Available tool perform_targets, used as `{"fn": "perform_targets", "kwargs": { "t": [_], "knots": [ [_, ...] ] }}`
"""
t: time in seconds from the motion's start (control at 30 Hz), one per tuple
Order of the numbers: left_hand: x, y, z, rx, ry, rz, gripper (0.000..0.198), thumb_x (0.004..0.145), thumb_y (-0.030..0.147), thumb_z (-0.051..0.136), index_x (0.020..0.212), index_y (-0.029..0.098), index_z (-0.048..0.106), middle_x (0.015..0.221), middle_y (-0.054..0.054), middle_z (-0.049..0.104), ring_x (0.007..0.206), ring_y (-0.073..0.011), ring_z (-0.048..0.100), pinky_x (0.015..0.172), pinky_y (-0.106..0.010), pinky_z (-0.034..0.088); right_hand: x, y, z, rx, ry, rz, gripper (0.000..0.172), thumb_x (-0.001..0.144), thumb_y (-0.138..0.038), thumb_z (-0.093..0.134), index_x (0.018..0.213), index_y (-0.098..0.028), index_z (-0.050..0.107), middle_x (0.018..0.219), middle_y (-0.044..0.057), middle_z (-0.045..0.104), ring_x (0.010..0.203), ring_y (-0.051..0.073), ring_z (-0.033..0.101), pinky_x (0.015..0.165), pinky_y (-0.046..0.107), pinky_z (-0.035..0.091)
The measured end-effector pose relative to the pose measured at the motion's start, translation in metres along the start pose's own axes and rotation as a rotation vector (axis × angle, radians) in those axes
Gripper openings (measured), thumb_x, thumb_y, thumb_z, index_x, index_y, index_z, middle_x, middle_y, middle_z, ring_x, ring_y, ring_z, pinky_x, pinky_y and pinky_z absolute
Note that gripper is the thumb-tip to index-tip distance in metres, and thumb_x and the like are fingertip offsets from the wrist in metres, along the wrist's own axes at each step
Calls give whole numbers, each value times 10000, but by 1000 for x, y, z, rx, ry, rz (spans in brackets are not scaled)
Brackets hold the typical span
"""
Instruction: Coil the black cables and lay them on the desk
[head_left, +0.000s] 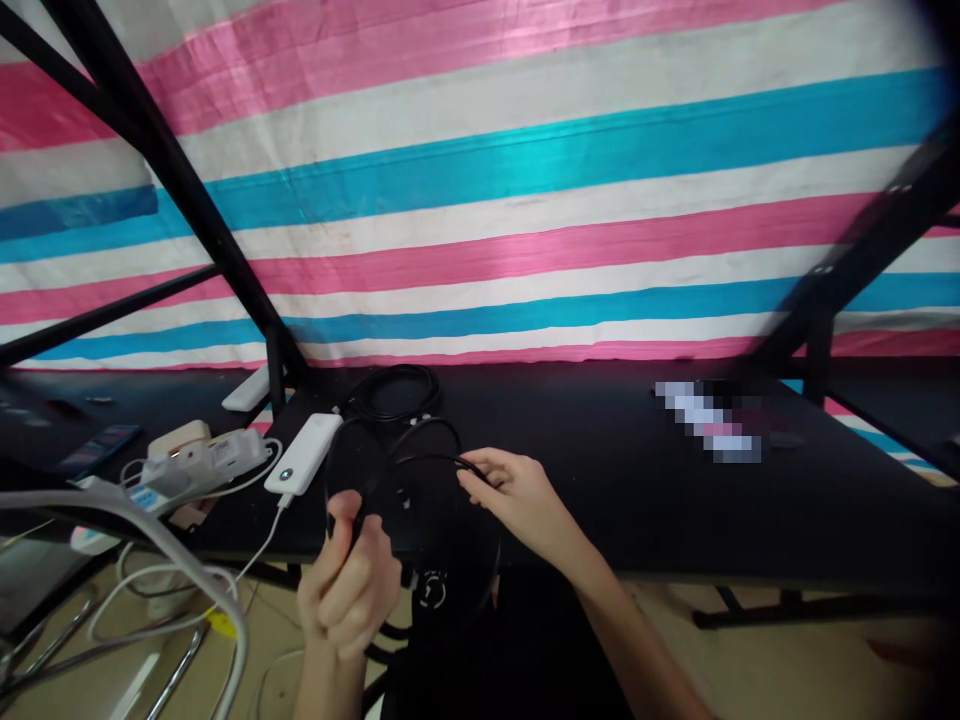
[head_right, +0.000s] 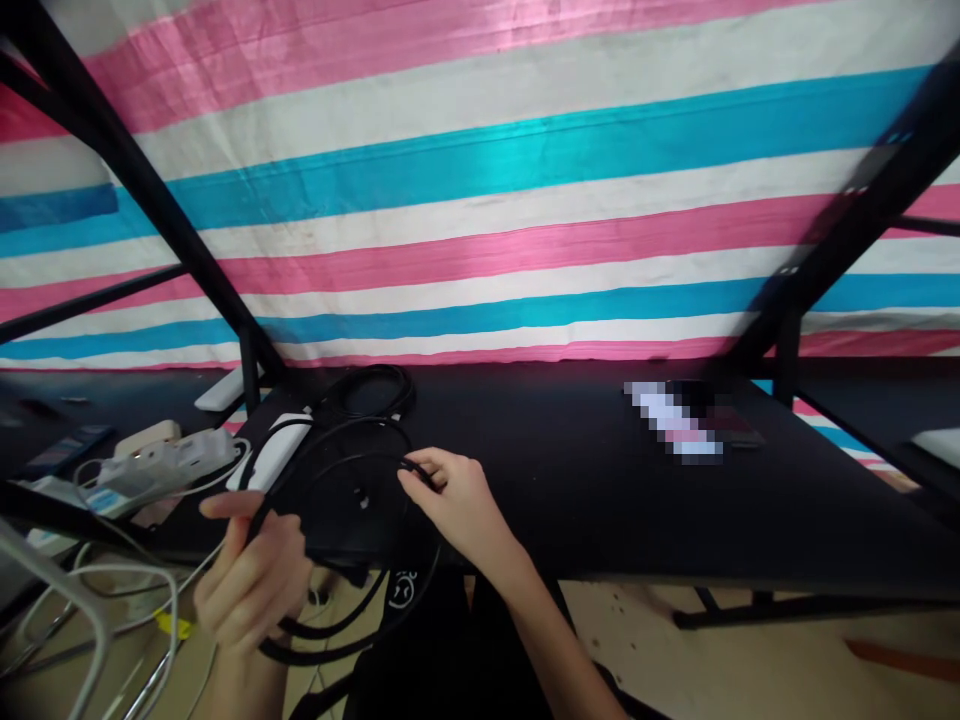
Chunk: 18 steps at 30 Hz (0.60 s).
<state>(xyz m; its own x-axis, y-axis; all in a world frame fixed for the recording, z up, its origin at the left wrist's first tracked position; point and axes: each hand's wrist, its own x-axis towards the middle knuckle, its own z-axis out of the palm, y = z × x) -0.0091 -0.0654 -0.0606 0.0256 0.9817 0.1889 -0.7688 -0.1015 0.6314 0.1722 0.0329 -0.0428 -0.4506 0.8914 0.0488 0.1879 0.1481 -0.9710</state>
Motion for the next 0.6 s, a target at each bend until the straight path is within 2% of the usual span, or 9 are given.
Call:
{"fn": "perform_targets", "kwargs": {
  "t": [0.1,0.2,0.27,0.4,0.5,0.6],
  "knots": [
    [1,6,16,95,80,-31,292,909,380,508,1188,414,588,311,132,225,214,-9,58,245,-63,224,-1,-14,3,30,64,-31,243,780,-367,632,851,-141,688,610,-14,549,486,87,474,469,217,375],
    [8,9,32,154,139,69,432,923,312,493,1345,395,453,460,72,524,264,-7,141,292,-69,285,-4,-18,-3,87,158,-60,244,762,-389,651,761,-146,677,588,-18,507,520,87,426,482,216,346],
    [12,9,36,196,185,136,463,919,322,499,1371,382,422,594,27,631,277,2,170,292,-70,265,-5,-15,-10,149,243,-61,261,766,-408,653,719,-151,667,589,-15,496,540,91,416,495,217,347],
    [14,6,32,269,274,199,461,907,375,511,1363,338,453,684,-3,681,260,6,276,286,-89,272,-6,-1,-28,375,455,-49,315,778,-469,665,753,-155,666,548,-55,344,479,59,275,419,187,228],
    [15,4,27,301,346,236,438,896,363,538,1327,291,510,727,-16,699,279,-6,378,291,-101,289,-9,3,-38,512,605,-99,329,771,-475,689,717,-159,614,558,-74,255,460,50,176,386,181,142],
    [18,3,22,276,378,226,407,899,343,535,1294,246,546,740,-24,701,273,-1,378,294,-111,292,-12,2,-45,592,660,-171,314,791,-467,676,729,-187,548,573,-77,252,448,53,140,373,178,125]
  ]
}}
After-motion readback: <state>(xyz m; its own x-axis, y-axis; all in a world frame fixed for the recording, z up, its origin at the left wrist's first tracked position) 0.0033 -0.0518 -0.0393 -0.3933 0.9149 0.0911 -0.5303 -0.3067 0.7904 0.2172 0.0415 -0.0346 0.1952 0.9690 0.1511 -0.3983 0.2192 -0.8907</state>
